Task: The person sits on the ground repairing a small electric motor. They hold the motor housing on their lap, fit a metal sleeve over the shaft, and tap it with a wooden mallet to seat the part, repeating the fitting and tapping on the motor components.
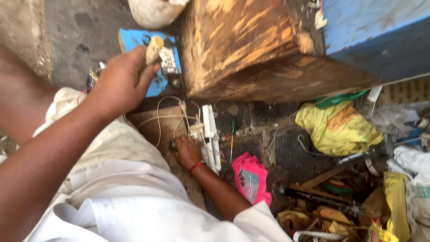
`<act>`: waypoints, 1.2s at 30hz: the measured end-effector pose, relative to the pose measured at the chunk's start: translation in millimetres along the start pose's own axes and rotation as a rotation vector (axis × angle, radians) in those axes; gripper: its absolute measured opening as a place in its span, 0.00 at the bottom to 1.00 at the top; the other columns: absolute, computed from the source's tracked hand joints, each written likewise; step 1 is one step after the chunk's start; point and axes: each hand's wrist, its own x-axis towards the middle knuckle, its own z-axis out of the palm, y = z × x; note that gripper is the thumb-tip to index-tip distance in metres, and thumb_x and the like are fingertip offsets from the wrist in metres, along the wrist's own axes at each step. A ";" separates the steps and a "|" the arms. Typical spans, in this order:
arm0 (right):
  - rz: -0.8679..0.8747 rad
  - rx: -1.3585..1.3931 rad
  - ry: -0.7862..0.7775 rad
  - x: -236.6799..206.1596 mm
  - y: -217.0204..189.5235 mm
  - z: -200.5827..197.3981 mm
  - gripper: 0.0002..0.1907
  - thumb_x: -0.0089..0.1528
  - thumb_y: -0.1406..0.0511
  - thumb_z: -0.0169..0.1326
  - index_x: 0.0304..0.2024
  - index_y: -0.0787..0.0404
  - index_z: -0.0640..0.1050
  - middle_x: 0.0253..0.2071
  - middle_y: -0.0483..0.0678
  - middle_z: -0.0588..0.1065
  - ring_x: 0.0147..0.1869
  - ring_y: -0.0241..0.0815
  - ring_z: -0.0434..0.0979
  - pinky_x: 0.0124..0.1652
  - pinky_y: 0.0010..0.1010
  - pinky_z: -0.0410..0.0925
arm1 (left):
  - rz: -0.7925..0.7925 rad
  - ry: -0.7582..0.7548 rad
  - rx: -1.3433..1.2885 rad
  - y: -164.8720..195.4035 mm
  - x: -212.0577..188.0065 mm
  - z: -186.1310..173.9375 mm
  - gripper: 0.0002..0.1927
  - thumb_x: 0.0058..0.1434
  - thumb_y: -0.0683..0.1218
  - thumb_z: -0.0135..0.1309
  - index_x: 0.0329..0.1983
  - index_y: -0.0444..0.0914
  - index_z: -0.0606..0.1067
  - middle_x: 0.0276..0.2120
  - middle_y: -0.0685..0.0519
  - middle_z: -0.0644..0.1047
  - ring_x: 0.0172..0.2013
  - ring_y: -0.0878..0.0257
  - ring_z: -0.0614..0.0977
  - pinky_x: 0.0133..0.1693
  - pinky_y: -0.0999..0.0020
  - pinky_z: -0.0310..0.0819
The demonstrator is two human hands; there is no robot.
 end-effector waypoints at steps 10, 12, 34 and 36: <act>0.293 1.538 0.126 42.2 23.9 -82.0 0.23 0.58 0.66 0.60 0.56 0.60 0.76 0.43 0.41 0.78 0.45 0.34 0.78 0.47 0.28 0.72 | -0.091 -0.042 0.011 -0.2 11.1 3.9 0.13 0.69 0.49 0.53 0.42 0.34 0.69 0.32 0.35 0.77 0.38 0.33 0.78 0.38 0.42 0.69; 0.072 1.566 0.176 62.6 24.0 -125.1 0.24 0.61 0.61 0.59 0.59 0.59 0.75 0.37 0.47 0.78 0.36 0.38 0.79 0.35 0.31 0.72 | -0.090 -0.030 -0.019 0.1 13.3 3.3 0.12 0.69 0.48 0.52 0.43 0.34 0.70 0.31 0.36 0.77 0.37 0.34 0.78 0.38 0.43 0.70; -0.535 0.850 0.630 142.6 -44.0 -348.7 0.32 0.62 0.73 0.65 0.65 0.60 0.66 0.56 0.53 0.72 0.57 0.54 0.79 0.53 0.41 0.75 | -0.101 -0.069 0.024 -4.9 19.2 8.6 0.14 0.69 0.50 0.52 0.43 0.34 0.69 0.34 0.35 0.77 0.38 0.33 0.78 0.38 0.43 0.70; -0.506 1.023 0.777 145.4 -46.3 -345.7 0.24 0.69 0.74 0.64 0.64 0.62 0.70 0.50 0.55 0.74 0.50 0.51 0.77 0.51 0.41 0.74 | -0.099 -0.062 0.021 -6.2 20.8 5.4 0.14 0.70 0.50 0.51 0.45 0.33 0.69 0.34 0.35 0.77 0.38 0.33 0.77 0.38 0.42 0.69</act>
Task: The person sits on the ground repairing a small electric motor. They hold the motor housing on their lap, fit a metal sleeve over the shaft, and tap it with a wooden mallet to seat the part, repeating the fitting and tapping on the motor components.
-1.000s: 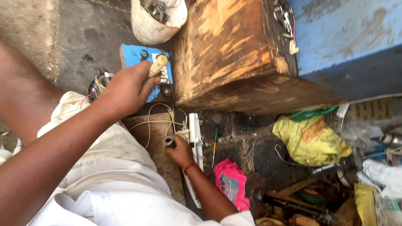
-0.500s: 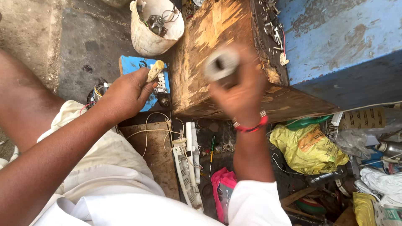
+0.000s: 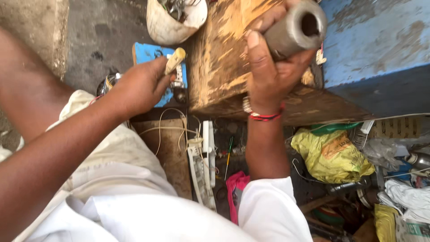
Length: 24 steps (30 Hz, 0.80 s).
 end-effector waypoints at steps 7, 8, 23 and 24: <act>-0.390 -0.690 -0.555 12.9 -1.9 2.0 0.29 0.60 0.72 0.63 0.60 0.58 0.68 0.53 0.52 0.76 0.57 0.48 0.80 0.54 0.36 0.75 | -0.002 -0.052 -0.011 2.0 1.1 -1.9 0.13 0.69 0.50 0.51 0.44 0.34 0.69 0.33 0.35 0.77 0.37 0.33 0.78 0.37 0.43 0.70; -0.136 -0.422 -0.363 13.2 -2.2 0.1 0.28 0.61 0.72 0.64 0.61 0.60 0.68 0.52 0.56 0.76 0.51 0.52 0.80 0.48 0.39 0.77 | -0.003 -0.044 0.016 1.9 1.4 -2.8 0.13 0.69 0.50 0.51 0.44 0.34 0.69 0.34 0.35 0.77 0.37 0.33 0.77 0.37 0.42 0.70; -0.077 -0.173 0.349 2.6 21.5 -17.0 0.25 0.62 0.72 0.66 0.57 0.64 0.69 0.53 0.58 0.77 0.52 0.54 0.80 0.51 0.42 0.78 | -0.007 -0.110 -0.038 3.3 1.1 -5.9 0.14 0.70 0.51 0.49 0.46 0.34 0.69 0.34 0.36 0.77 0.38 0.35 0.78 0.38 0.44 0.71; -0.149 -0.525 -0.042 2.3 23.6 -16.1 0.24 0.59 0.70 0.69 0.53 0.63 0.71 0.49 0.57 0.77 0.51 0.54 0.80 0.49 0.42 0.76 | 0.014 -0.102 -0.038 3.0 0.5 -4.9 0.14 0.70 0.51 0.49 0.46 0.34 0.69 0.33 0.36 0.77 0.37 0.35 0.78 0.38 0.44 0.71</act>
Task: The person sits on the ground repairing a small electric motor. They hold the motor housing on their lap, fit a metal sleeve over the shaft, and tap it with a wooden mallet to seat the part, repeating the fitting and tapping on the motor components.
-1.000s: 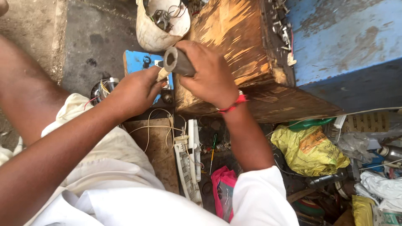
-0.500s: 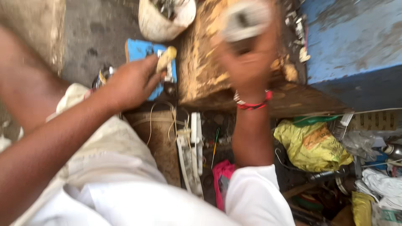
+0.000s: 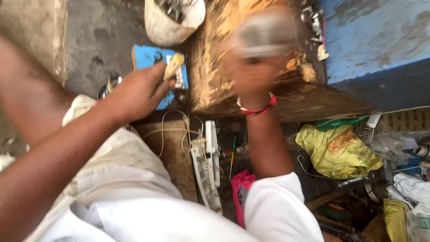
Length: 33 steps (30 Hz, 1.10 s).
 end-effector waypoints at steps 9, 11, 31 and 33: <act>0.045 0.425 0.138 7.4 -16.3 -11.9 0.17 0.65 0.73 0.60 0.55 0.65 0.73 0.43 0.51 0.77 0.44 0.44 0.76 0.44 0.35 0.70 | 0.011 0.022 0.059 -5.3 3.2 5.6 0.15 0.72 0.51 0.49 0.45 0.33 0.68 0.36 0.35 0.77 0.39 0.33 0.77 0.38 0.42 0.70; -0.041 0.280 -0.074 9.8 -21.2 -5.3 0.17 0.67 0.72 0.62 0.56 0.63 0.74 0.45 0.50 0.77 0.46 0.42 0.77 0.45 0.34 0.73 | -0.014 -0.010 0.069 -6.7 3.7 5.1 0.15 0.70 0.51 0.49 0.44 0.34 0.68 0.35 0.35 0.77 0.38 0.34 0.78 0.38 0.42 0.70; 0.177 0.528 0.027 -33.1 -6.9 -37.4 0.25 0.64 0.77 0.64 0.59 0.62 0.67 0.43 0.50 0.72 0.41 0.36 0.70 0.44 0.27 0.68 | 0.002 0.052 -0.104 5.6 -10.1 -13.1 0.13 0.72 0.49 0.49 0.46 0.34 0.68 0.36 0.39 0.78 0.40 0.38 0.80 0.40 0.48 0.72; 0.201 0.573 0.024 -37.8 -4.5 -40.2 0.25 0.65 0.77 0.64 0.59 0.62 0.67 0.43 0.50 0.73 0.41 0.36 0.71 0.43 0.27 0.69 | 0.011 0.062 -0.068 5.2 -10.0 -9.6 0.13 0.72 0.49 0.49 0.46 0.33 0.68 0.36 0.38 0.78 0.40 0.37 0.79 0.40 0.47 0.71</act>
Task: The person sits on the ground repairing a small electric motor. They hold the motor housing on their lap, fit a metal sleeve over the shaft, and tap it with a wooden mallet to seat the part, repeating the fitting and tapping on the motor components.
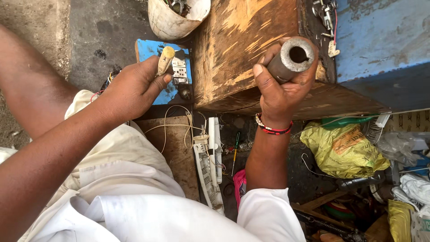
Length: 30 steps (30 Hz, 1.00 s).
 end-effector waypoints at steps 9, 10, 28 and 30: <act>-0.008 -0.006 -0.004 -5.3 -0.9 -1.9 0.24 0.65 0.77 0.63 0.59 0.62 0.68 0.42 0.51 0.73 0.41 0.36 0.71 0.44 0.27 0.70 | -0.026 -0.019 0.066 -2.4 1.5 3.2 0.14 0.72 0.50 0.50 0.43 0.33 0.68 0.33 0.38 0.77 0.38 0.36 0.78 0.39 0.45 0.70; -0.005 -0.001 0.002 -5.3 -0.9 -1.2 0.24 0.65 0.77 0.63 0.59 0.62 0.68 0.42 0.51 0.73 0.42 0.36 0.72 0.44 0.28 0.71 | -0.035 -0.023 0.065 -2.0 1.5 3.3 0.14 0.72 0.50 0.50 0.44 0.33 0.68 0.33 0.38 0.77 0.38 0.36 0.79 0.38 0.45 0.70; -0.032 -0.018 -0.010 -5.4 -2.0 6.7 0.24 0.64 0.76 0.62 0.58 0.63 0.68 0.41 0.51 0.74 0.41 0.37 0.73 0.44 0.28 0.71 | -0.023 -0.048 0.074 -4.9 3.3 4.7 0.13 0.71 0.51 0.49 0.45 0.34 0.68 0.32 0.38 0.77 0.37 0.36 0.79 0.38 0.44 0.70; -0.034 -0.016 -0.012 -5.3 -1.9 7.3 0.23 0.64 0.77 0.62 0.58 0.63 0.68 0.41 0.51 0.74 0.40 0.37 0.72 0.43 0.28 0.70 | -0.019 -0.054 0.066 -6.2 3.5 5.6 0.13 0.71 0.51 0.49 0.45 0.34 0.68 0.32 0.38 0.77 0.37 0.36 0.79 0.37 0.44 0.70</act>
